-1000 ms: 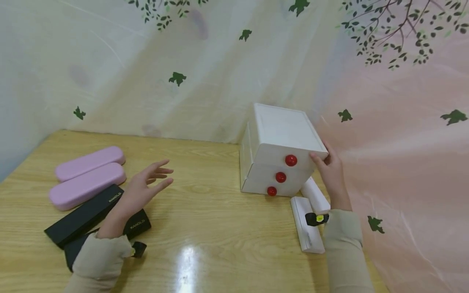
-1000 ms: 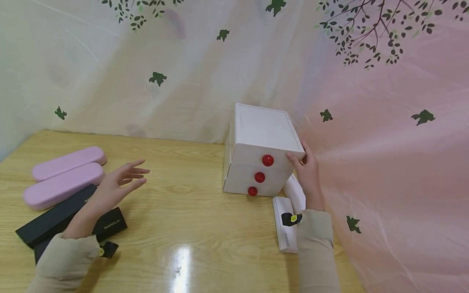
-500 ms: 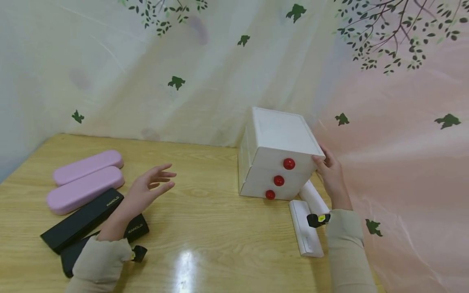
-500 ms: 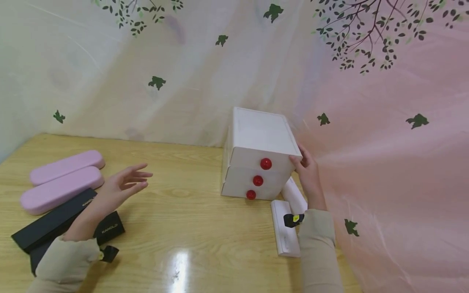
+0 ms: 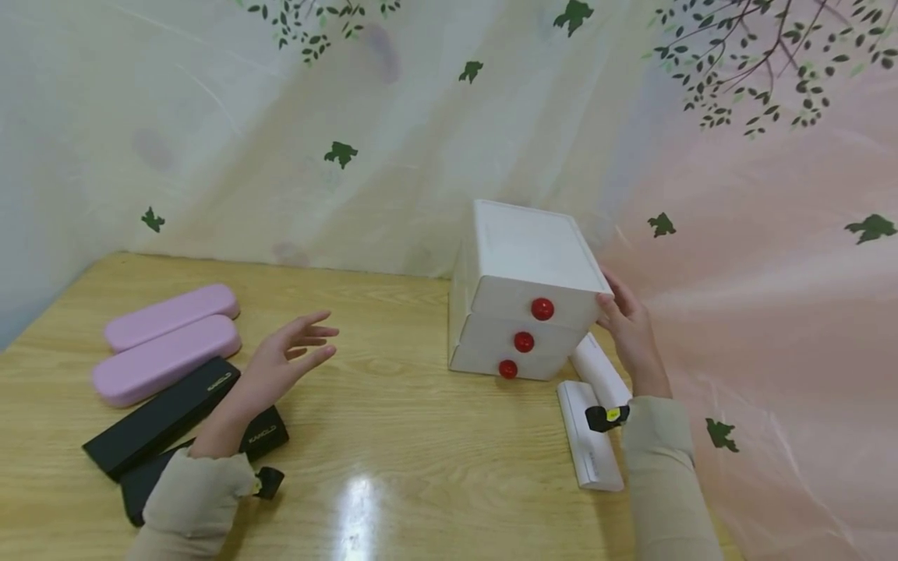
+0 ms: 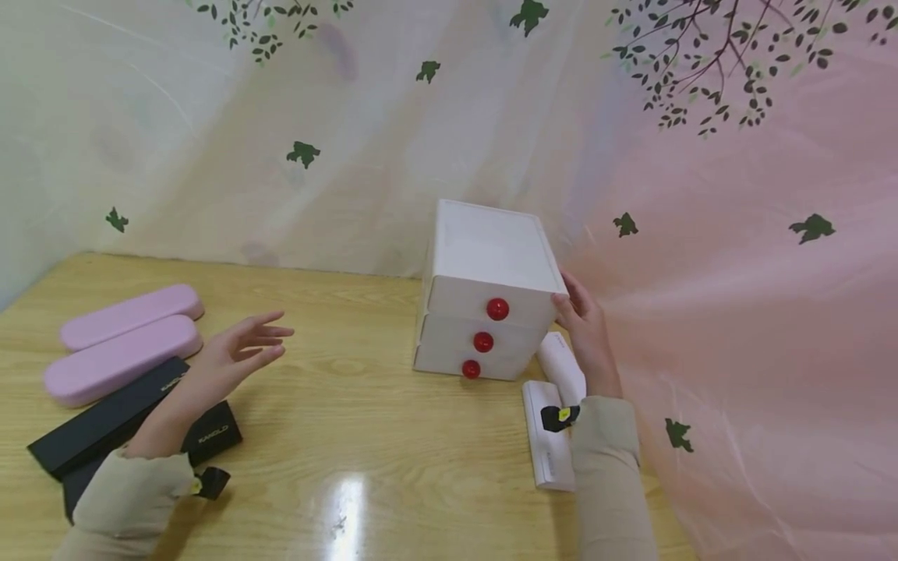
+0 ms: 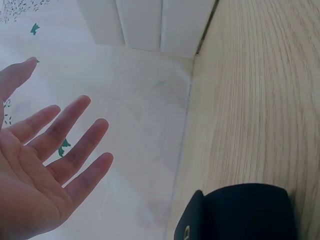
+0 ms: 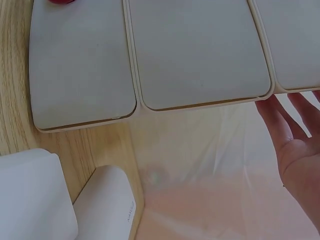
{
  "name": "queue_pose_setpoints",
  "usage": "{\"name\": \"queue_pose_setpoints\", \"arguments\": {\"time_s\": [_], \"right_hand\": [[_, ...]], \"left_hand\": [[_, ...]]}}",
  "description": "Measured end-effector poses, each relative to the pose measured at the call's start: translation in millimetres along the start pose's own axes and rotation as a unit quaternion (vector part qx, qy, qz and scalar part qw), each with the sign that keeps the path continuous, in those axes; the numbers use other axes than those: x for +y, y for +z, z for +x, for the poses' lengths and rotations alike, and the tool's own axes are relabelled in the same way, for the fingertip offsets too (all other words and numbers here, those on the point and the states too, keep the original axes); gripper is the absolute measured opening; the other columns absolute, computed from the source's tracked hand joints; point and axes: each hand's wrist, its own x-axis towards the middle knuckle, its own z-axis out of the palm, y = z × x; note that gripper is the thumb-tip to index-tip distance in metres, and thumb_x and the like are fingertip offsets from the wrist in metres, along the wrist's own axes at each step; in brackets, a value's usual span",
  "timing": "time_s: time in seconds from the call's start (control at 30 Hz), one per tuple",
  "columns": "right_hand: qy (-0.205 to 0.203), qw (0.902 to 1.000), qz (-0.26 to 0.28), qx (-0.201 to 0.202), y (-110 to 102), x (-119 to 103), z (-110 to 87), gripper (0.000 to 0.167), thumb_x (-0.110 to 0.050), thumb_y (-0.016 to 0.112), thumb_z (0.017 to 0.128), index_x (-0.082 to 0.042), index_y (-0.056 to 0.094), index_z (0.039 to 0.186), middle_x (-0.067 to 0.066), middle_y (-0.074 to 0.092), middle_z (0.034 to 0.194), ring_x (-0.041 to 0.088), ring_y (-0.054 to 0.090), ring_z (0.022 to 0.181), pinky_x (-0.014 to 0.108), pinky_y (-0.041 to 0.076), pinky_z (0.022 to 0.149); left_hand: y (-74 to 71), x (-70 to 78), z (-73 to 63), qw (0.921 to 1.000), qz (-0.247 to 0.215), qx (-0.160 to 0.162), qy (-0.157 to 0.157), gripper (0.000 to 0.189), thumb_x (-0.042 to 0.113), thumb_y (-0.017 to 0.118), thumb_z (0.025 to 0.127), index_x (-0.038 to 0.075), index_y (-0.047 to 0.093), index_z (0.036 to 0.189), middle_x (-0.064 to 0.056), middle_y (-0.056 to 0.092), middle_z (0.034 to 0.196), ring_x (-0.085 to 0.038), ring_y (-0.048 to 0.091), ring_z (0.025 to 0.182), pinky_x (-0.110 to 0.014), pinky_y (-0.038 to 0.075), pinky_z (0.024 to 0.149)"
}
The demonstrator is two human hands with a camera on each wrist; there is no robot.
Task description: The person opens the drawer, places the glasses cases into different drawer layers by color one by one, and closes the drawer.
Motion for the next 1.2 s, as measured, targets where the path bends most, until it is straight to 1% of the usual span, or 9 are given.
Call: {"name": "queue_pose_setpoints", "arguments": {"time_s": [0.17, 0.33, 0.5, 0.6, 0.83, 0.9, 1.0, 1.13, 1.2], "right_hand": [[-0.016, 0.9996, 0.02, -0.008, 6.1, -2.5, 1.5, 0.054, -0.034, 0.049, 0.1, -0.021, 0.035, 0.151, 0.006, 0.037, 0.155, -0.004, 0.052, 0.113, 0.009, 0.049, 0.084], [-0.03, 0.9974, 0.062, -0.019, 16.0, -3.5, 4.0, 0.054, -0.03, 0.049, 0.101, -0.013, 0.036, 0.15, -0.008, 0.048, 0.14, -0.002, 0.055, 0.109, 0.012, 0.052, 0.083], [-0.042, 0.9953, 0.08, -0.035, 27.4, -4.2, 6.2, 0.053, -0.027, 0.049, 0.101, -0.009, 0.036, 0.149, -0.017, 0.05, 0.13, -0.001, 0.055, 0.108, 0.014, 0.052, 0.082], [-0.038, 0.9957, 0.077, -0.037, 34.8, -6.0, 5.5, 0.053, -0.027, 0.048, 0.101, -0.009, 0.035, 0.15, -0.015, 0.049, 0.132, -0.001, 0.055, 0.109, 0.014, 0.052, 0.082], [-0.031, 0.9982, 0.019, -0.047, 54.0, -18.8, 1.6, 0.052, -0.03, 0.046, 0.102, -0.016, 0.034, 0.151, 0.011, 0.037, 0.154, 0.0, 0.052, 0.113, 0.013, 0.05, 0.084], [-0.032, 0.998, 0.01, -0.053, 59.1, -22.4, 0.7, 0.052, -0.031, 0.046, 0.103, -0.017, 0.033, 0.151, 0.011, 0.036, 0.155, 0.002, 0.051, 0.116, 0.014, 0.05, 0.084], [-0.032, 0.9977, 0.003, -0.06, 66.8, -26.0, 0.0, 0.052, -0.031, 0.046, 0.102, -0.02, 0.033, 0.152, 0.006, 0.036, 0.156, 0.013, 0.05, 0.126, 0.016, 0.05, 0.085], [-0.035, 0.9973, 0.0, -0.065, 80.2, -28.2, -1.2, 0.051, -0.032, 0.047, 0.102, -0.024, 0.035, 0.151, 0.003, 0.038, 0.155, 0.026, 0.047, 0.133, 0.032, 0.052, 0.093], [-0.037, 0.997, 0.002, -0.068, 88.0, -30.5, -2.2, 0.051, -0.031, 0.048, 0.102, -0.024, 0.035, 0.151, 0.002, 0.038, 0.155, 0.026, 0.047, 0.133, 0.04, 0.051, 0.096]], "left_hand": [[-0.4, -0.5, 0.1, 1.0, -0.001, 0.0, -0.003, 0.058, 0.024, 0.057, 0.098, 0.007, 0.035, 0.149, -0.021, 0.056, 0.135, -0.043, 0.052, 0.124, -0.062, 0.039, 0.104], [-1.3, -0.9, -0.7, 1.0, -0.001, 0.001, -0.004, 0.058, 0.024, 0.057, 0.098, 0.007, 0.035, 0.149, -0.021, 0.056, 0.135, -0.044, 0.051, 0.124, -0.063, 0.038, 0.104], [-1.8, -1.3, -1.8, 1.0, -0.002, 0.003, -0.003, 0.058, 0.024, 0.057, 0.098, 0.007, 0.035, 0.149, -0.021, 0.056, 0.136, -0.043, 0.052, 0.125, -0.063, 0.039, 0.104], [-2.3, -1.8, -2.2, 1.0, -0.002, 0.003, -0.003, 0.058, 0.024, 0.057, 0.098, 0.007, 0.035, 0.149, -0.021, 0.056, 0.136, -0.042, 0.052, 0.125, -0.062, 0.039, 0.104], [-2.7, -3.3, -1.6, 1.0, -0.005, 0.004, -0.002, 0.057, 0.024, 0.057, 0.099, 0.008, 0.035, 0.149, -0.02, 0.055, 0.137, -0.04, 0.052, 0.125, -0.062, 0.039, 0.105], [-1.5, -3.0, -0.7, 1.0, -0.003, 0.005, 0.0, 0.056, 0.024, 0.056, 0.099, 0.008, 0.036, 0.148, -0.02, 0.056, 0.136, -0.039, 0.053, 0.124, -0.061, 0.04, 0.104], [0.2, -1.8, 0.3, 1.0, 0.0, 0.004, 0.001, 0.056, 0.025, 0.056, 0.099, 0.008, 0.036, 0.148, -0.019, 0.056, 0.136, -0.038, 0.054, 0.124, -0.06, 0.04, 0.104], [0.6, -0.2, 0.6, 1.0, 0.004, 0.003, -0.001, 0.055, 0.025, 0.055, 0.1, 0.007, 0.036, 0.148, -0.02, 0.056, 0.136, -0.038, 0.053, 0.124, -0.061, 0.039, 0.105], [0.1, 0.1, 0.5, 1.0, 0.004, 0.005, 0.0, 0.055, 0.025, 0.055, 0.1, 0.007, 0.036, 0.148, -0.021, 0.056, 0.136, -0.038, 0.053, 0.124, -0.061, 0.039, 0.105]]}}
